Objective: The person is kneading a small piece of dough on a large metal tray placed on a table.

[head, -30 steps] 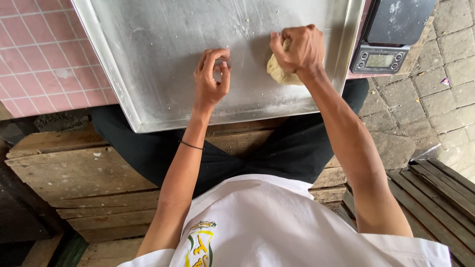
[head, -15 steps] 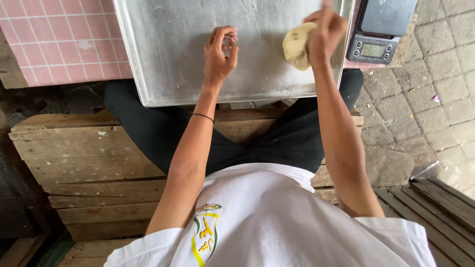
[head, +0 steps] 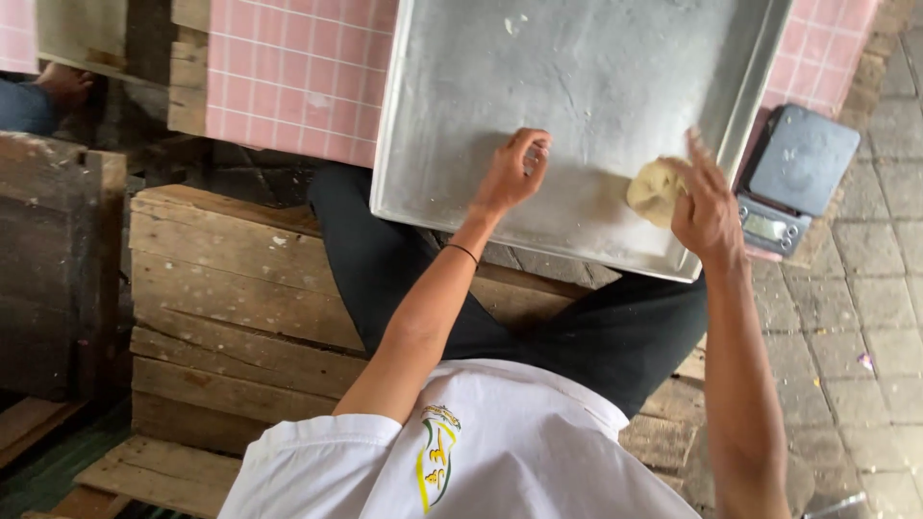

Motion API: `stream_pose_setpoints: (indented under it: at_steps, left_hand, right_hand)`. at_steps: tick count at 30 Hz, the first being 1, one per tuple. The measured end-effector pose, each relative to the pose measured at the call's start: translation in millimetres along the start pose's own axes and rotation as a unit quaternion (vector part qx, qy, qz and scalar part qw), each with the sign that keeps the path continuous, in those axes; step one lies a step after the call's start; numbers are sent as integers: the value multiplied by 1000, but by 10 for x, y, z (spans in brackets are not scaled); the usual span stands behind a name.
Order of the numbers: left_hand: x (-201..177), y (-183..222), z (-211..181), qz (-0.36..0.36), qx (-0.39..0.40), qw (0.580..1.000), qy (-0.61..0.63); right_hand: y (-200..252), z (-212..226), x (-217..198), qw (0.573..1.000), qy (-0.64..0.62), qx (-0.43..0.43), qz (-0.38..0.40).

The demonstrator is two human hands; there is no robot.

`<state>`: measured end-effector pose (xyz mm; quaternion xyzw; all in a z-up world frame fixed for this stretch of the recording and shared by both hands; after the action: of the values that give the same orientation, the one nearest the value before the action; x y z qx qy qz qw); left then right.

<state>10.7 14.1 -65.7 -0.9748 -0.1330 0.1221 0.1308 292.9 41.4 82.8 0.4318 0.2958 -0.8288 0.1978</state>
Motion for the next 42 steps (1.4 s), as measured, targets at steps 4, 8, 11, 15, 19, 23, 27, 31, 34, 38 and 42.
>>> stream_pose_setpoints:
  at_steps: [4, 8, 11, 15, 19, 23, 27, 31, 34, 38, 42]
  left_hand:
    - [-25, 2, -63, 4, 6, 1000, 7]
    - [-36, 26, -54, 10, 2, 1000, 4]
    - [-78, 29, -173, 17, -12, 1000, 0]
    - [-142, -8, -321, 17, -23, 1000, 10]
    - [-152, -42, -399, 19, -28, 999, 6]
    - [-198, -74, -468, 33, -42, 999, 1]
    - [-164, -78, -431, 43, -47, 998, 20]
    - [-145, -80, -401, 44, -42, 998, 24]
    - [-164, -99, -487, 48, -45, 998, 0]
    - [-166, -93, -473, 50, -30, 998, -18]
    - [-195, -97, -506, 98, -71, 992, -45]
  right_hand:
    - [34, -164, 145, 989, -130, 6, 66]
    - [-104, 215, 94, 994, -41, 50, 90]
    - [-170, 411, 137, 993, 1, 96, 66]
    - [-245, 383, 363, 989, 86, 119, 21]
    - [-360, 280, 556, 981, 148, 122, 10]
    - [-442, 219, 663, 978, 164, 131, 9]
    - [-453, 15, 781, 976, 179, 128, 3]
    - [-498, -188, 867, 980, 153, 131, 3]
    - [-457, -412, 948, 984, 108, 142, 20]
    - [-551, -607, 1008, 980, 64, 183, 37]
    - [-655, -598, 941, 984, 43, 170, 41]
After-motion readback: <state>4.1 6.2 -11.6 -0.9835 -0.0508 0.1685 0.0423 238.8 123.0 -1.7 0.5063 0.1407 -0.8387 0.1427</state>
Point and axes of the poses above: each hand's wrist, its own y-axis away from the middle knuckle, its own x-axis out of the palm, z = x × y, the point moved 1 cm from there along -y, towards the middle knuckle, and after that the axes turned 2 degrees about -x, right-handed, at the moved point
